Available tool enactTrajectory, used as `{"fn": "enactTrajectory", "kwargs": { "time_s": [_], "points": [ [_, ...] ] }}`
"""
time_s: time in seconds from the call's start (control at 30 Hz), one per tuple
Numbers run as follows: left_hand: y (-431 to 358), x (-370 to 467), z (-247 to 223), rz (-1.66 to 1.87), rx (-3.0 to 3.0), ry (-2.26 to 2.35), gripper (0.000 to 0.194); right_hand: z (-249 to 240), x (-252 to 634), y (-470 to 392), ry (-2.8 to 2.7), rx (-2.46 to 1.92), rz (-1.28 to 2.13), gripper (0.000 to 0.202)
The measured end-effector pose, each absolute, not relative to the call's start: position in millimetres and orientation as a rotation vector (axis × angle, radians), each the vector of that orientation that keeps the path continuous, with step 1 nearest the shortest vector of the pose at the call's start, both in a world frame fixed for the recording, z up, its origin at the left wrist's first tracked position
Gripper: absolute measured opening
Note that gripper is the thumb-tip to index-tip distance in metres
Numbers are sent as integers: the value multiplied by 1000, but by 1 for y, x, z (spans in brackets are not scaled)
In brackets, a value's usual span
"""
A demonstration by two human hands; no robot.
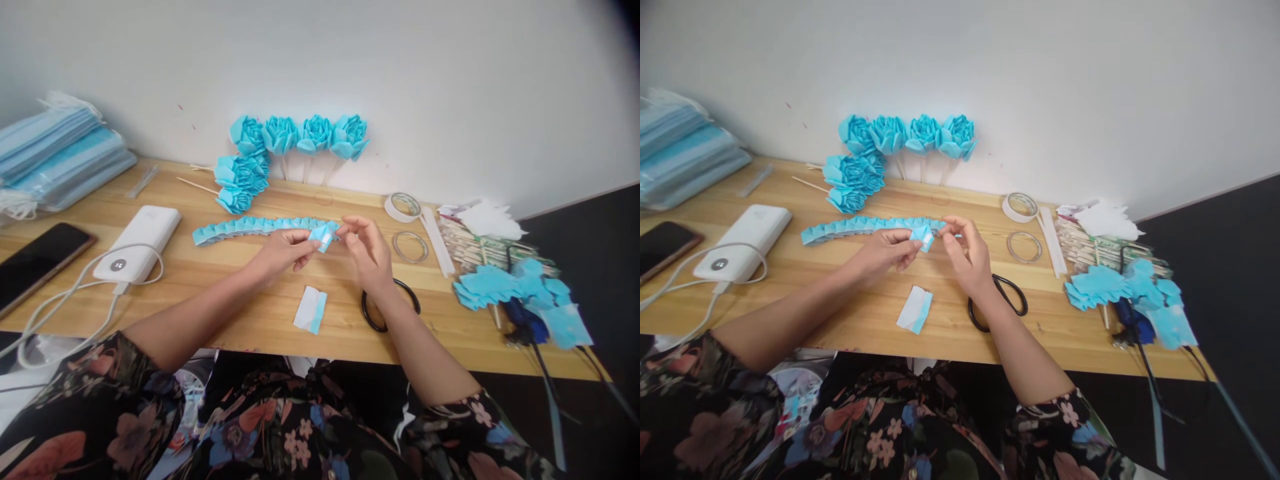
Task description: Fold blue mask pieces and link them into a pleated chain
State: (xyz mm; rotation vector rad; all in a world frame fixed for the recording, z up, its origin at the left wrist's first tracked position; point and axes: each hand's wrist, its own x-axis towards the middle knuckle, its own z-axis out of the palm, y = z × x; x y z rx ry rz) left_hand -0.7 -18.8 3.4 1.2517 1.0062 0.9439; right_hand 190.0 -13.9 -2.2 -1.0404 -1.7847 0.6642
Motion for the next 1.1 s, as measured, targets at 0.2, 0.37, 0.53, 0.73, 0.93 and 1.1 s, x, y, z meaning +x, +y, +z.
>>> {"fn": "enactTrajectory", "kwargs": {
  "time_s": [0.2, 0.37, 0.53, 0.73, 0.93, 1.1],
  "points": [
    [-20, 1, 1, 920, 1341, 992, 32, -14, 187, -8, -1712, -938, 1059, 42],
    [-20, 1, 3, 886, 1380, 976, 26, -15, 187, -7, -1713, -969, 1064, 47],
    [-19, -2, 9, 903, 1383, 1084, 26, -15, 189, -5, -1672, -930, 1092, 48],
    [-16, -1, 6, 943, 1431, 1091, 22, -15, 187, -7, -1624, -954, 1166, 48],
    [-17, -1, 5, 944, 1384, 1104, 23, -13, 189, -7, -1531, -932, 1288, 44],
    [-19, 0, 5, 944, 1358, 1095, 24, -15, 188, -6, -1595, -943, 1264, 51]
  ]
}}
